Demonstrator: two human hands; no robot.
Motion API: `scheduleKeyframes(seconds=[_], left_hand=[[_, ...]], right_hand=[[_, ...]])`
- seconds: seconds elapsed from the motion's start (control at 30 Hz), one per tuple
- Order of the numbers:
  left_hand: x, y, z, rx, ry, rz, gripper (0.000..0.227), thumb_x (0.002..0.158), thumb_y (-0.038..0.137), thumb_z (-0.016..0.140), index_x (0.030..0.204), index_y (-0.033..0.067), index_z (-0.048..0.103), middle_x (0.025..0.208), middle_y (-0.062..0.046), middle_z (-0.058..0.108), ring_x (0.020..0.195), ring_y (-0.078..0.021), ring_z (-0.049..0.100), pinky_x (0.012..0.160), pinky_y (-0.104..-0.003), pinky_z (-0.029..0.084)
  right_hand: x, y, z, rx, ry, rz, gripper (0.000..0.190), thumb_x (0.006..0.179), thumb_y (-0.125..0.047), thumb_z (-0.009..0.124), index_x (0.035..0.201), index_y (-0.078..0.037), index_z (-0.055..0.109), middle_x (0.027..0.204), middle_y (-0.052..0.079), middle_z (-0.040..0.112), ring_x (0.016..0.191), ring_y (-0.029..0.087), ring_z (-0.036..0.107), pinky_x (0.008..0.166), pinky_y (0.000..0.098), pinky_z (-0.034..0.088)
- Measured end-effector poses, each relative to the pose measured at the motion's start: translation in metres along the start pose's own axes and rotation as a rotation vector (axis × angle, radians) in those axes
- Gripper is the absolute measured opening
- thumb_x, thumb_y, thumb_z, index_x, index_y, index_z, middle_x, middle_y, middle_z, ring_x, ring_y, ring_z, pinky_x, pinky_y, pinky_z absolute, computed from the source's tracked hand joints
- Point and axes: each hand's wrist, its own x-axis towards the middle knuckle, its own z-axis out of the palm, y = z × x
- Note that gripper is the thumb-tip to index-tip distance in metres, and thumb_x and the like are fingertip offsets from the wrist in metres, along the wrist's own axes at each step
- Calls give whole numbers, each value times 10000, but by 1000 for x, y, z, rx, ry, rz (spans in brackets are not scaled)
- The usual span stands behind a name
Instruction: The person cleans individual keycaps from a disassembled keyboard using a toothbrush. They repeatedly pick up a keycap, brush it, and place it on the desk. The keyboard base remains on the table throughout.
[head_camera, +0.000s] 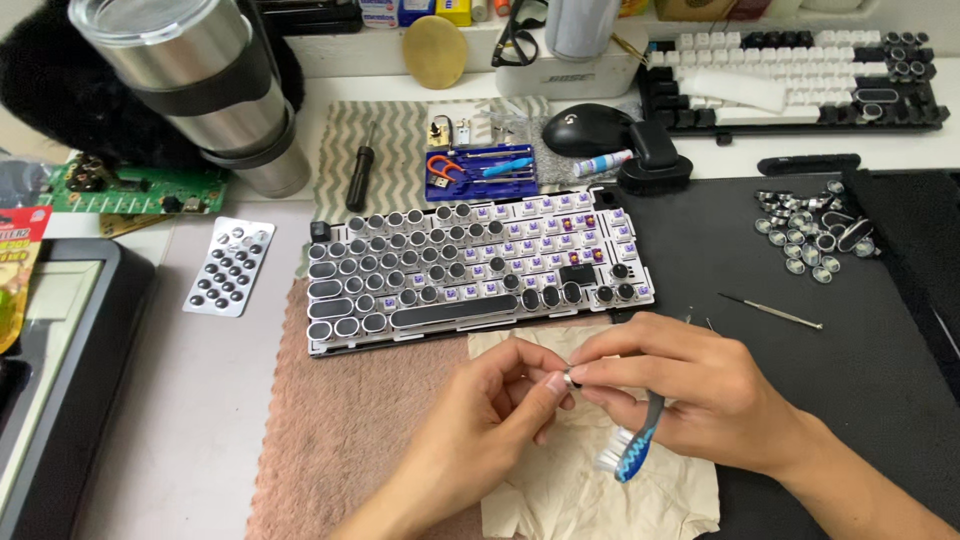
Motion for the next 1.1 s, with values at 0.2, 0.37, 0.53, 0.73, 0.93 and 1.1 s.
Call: scheduleKeyframes(seconds=[0.2, 0.37, 0.53, 0.73, 0.93, 1.1], left_hand=[[1, -4, 1, -37, 2, 13, 98, 1027, 138, 646, 1059, 56, 688, 772, -19, 678, 604, -53, 585, 576, -197, 477], [9, -16, 1, -293, 20, 75, 98, 1038, 79, 627, 1102, 5, 633, 850, -83, 696, 601, -85, 580, 562, -193, 479], [6, -3, -3, -176, 137, 94, 92, 1013, 114, 654, 1042, 34, 690, 807, -69, 708, 583, -81, 583, 547, -206, 475], [6, -2, -6, 6, 218, 211, 89, 998, 173, 666, 1004, 94, 708, 810, -15, 735, 672, -48, 650, 580, -203, 504], [2, -5, -3, 184, 211, 337, 93, 983, 175, 668, 993, 111, 735, 821, 38, 731, 639, -48, 575, 591, -233, 488], [2, -10, -1, 182, 180, 339, 80, 987, 180, 662, 986, 123, 719, 795, 49, 714, 623, -48, 568, 597, -235, 487]], right_hand=[[4, 0, 5, -48, 21, -3, 216, 839, -88, 804, 1041, -85, 727, 1007, 83, 749, 845, 169, 742, 781, 257, 609], [11, 23, 3, 49, 36, 146, 264, 814, -133, 811, 964, -104, 596, 1038, 114, 772, 937, 195, 781, 880, 297, 604], [47, 62, -3, -157, -135, 419, 346, 798, -244, 850, 961, -120, 571, 998, -1, 763, 906, 86, 728, 731, 257, 514], [76, 80, 1, -167, -310, 478, 400, 771, -217, 870, 1017, -163, 560, 892, -28, 679, 724, 99, 556, 640, 261, 454], [106, 69, -1, -158, -497, 499, 403, 737, -140, 899, 905, -173, 535, 837, -82, 838, 711, 52, 634, 658, 240, 502], [125, 61, 0, -308, -629, 549, 391, 722, -204, 927, 864, -181, 563, 824, -111, 842, 682, 91, 580, 682, 290, 456]])
